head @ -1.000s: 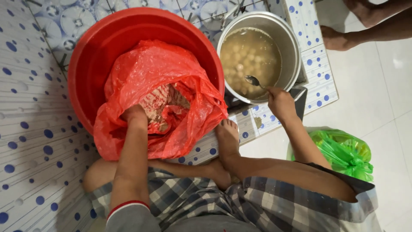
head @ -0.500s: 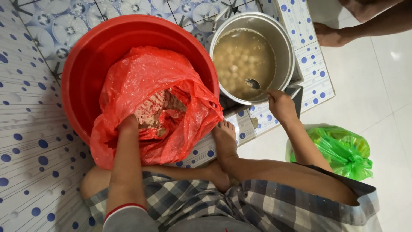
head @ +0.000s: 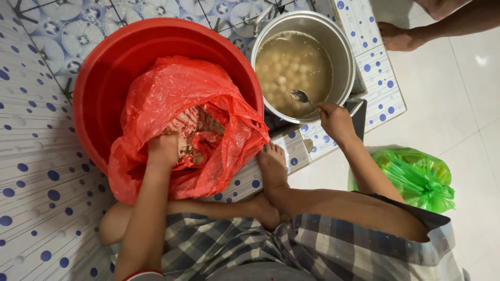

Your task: The person forms meatballs from a meat mixture and scoops them into a pot of water using a spoon.

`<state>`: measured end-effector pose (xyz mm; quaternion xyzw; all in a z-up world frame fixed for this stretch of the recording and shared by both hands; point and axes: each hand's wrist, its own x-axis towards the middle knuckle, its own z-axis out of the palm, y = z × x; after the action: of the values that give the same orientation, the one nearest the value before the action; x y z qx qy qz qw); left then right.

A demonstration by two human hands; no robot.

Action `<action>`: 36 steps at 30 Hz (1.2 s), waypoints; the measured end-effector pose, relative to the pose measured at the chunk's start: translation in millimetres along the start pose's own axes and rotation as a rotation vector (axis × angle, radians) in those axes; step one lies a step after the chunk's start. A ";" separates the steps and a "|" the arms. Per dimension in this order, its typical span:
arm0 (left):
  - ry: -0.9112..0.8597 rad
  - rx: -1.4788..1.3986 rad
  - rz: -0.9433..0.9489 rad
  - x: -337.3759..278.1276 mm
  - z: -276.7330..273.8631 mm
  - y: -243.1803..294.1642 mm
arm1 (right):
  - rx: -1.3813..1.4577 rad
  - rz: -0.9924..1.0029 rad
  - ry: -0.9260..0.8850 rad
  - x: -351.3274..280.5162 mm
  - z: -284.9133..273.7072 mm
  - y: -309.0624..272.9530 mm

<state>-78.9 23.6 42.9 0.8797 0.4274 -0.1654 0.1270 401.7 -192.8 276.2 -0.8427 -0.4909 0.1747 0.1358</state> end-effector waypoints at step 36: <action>0.424 -2.414 0.329 -23.3 -64.3 15.4 | -0.039 0.059 -0.052 -6.9 -4.4 -20.8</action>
<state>-68.5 21.3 112.2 0.2520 0.2027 0.4983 0.8045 384.2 -189.0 289.6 -0.8544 -0.4726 0.1907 0.1014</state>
